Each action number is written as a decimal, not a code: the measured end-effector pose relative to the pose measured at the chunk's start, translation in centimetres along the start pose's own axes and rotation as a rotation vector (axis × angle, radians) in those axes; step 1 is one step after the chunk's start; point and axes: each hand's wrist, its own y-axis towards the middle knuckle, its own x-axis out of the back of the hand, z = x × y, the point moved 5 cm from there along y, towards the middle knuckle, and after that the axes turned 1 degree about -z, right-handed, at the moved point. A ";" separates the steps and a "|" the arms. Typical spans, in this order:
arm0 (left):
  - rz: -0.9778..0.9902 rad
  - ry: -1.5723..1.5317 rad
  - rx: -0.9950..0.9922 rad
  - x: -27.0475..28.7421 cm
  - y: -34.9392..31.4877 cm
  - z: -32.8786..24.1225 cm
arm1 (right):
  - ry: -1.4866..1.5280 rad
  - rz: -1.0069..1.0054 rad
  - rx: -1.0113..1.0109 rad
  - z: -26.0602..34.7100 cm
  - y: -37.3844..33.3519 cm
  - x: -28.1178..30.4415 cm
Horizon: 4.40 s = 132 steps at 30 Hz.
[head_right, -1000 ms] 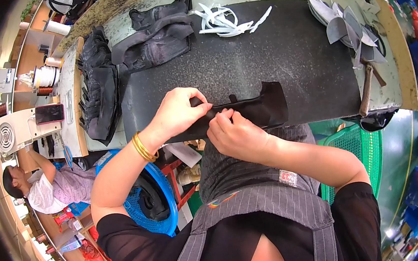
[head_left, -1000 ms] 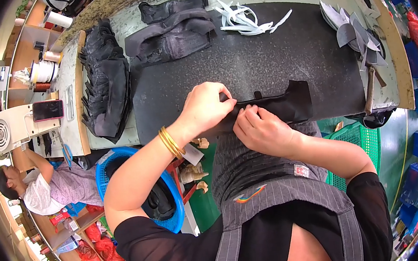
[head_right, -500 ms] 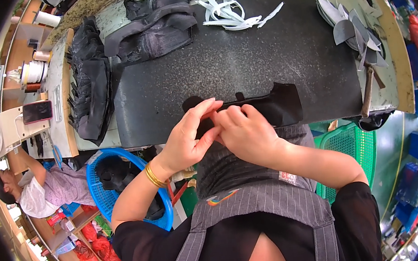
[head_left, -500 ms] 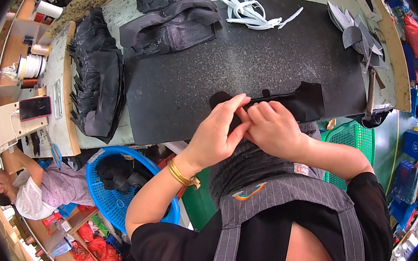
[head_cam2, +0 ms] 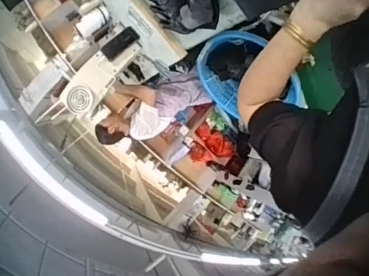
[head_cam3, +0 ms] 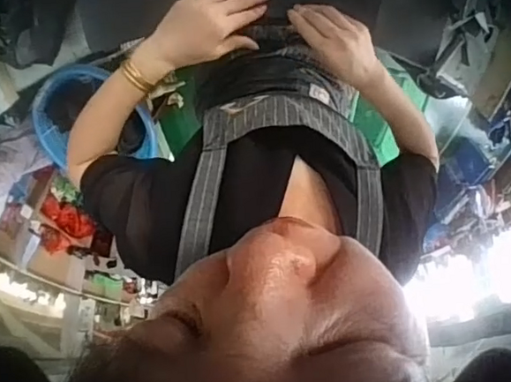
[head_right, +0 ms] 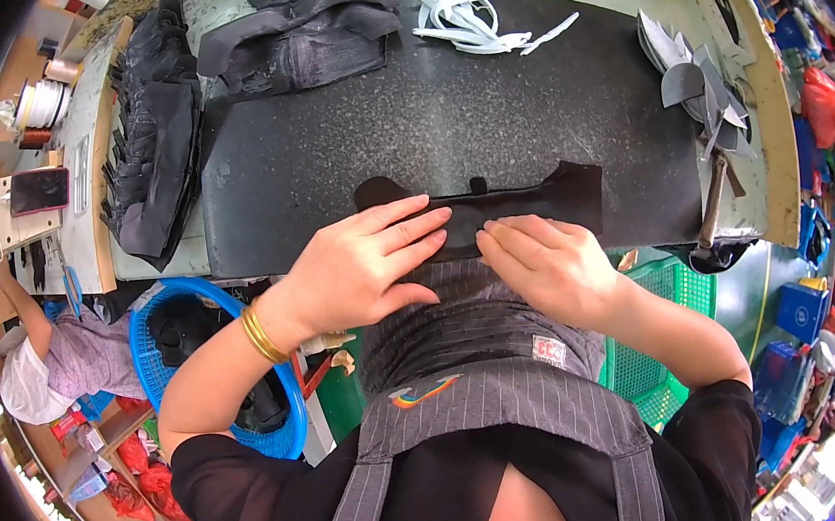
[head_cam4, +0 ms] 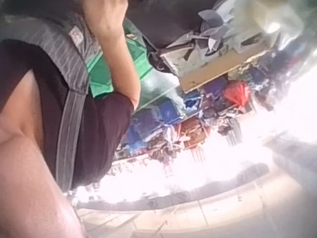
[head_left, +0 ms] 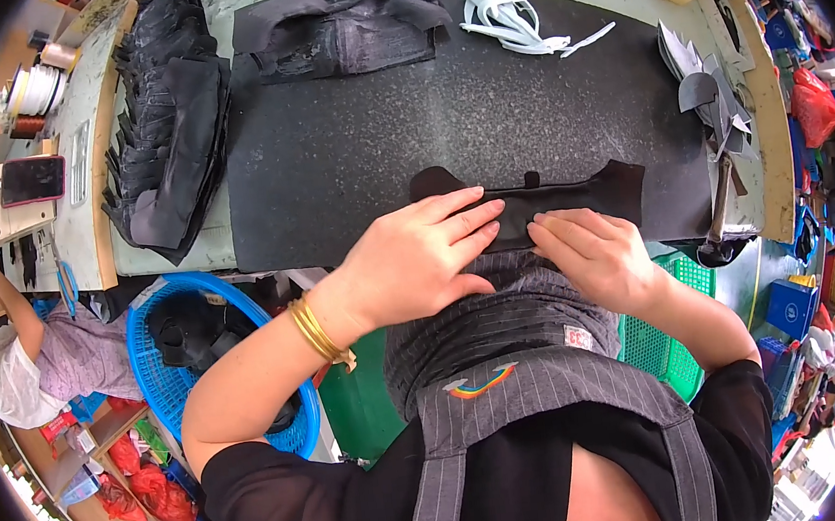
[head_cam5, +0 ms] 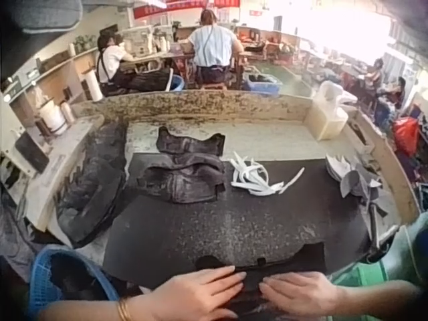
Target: Attaching and folding reinforcement strips onto shoe upper components at a manufacturing workbench.
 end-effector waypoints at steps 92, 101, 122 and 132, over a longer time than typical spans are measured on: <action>-0.299 -0.315 0.263 2.7 8.1 -2.0 | 1.434 -0.529 -0.903 -6.6 1.9 1.9; -0.351 -0.704 0.502 6.2 8.2 -2.6 | 1.005 -0.497 -0.936 -7.7 -1.5 1.2; -0.455 0.034 -0.105 -0.9 15.6 -6.7 | -0.036 -0.455 -1.056 -18.8 -15.5 9.1; -0.189 -0.324 0.045 -8.5 30.4 1.0 | 0.684 -0.326 -0.850 -20.6 -12.6 9.0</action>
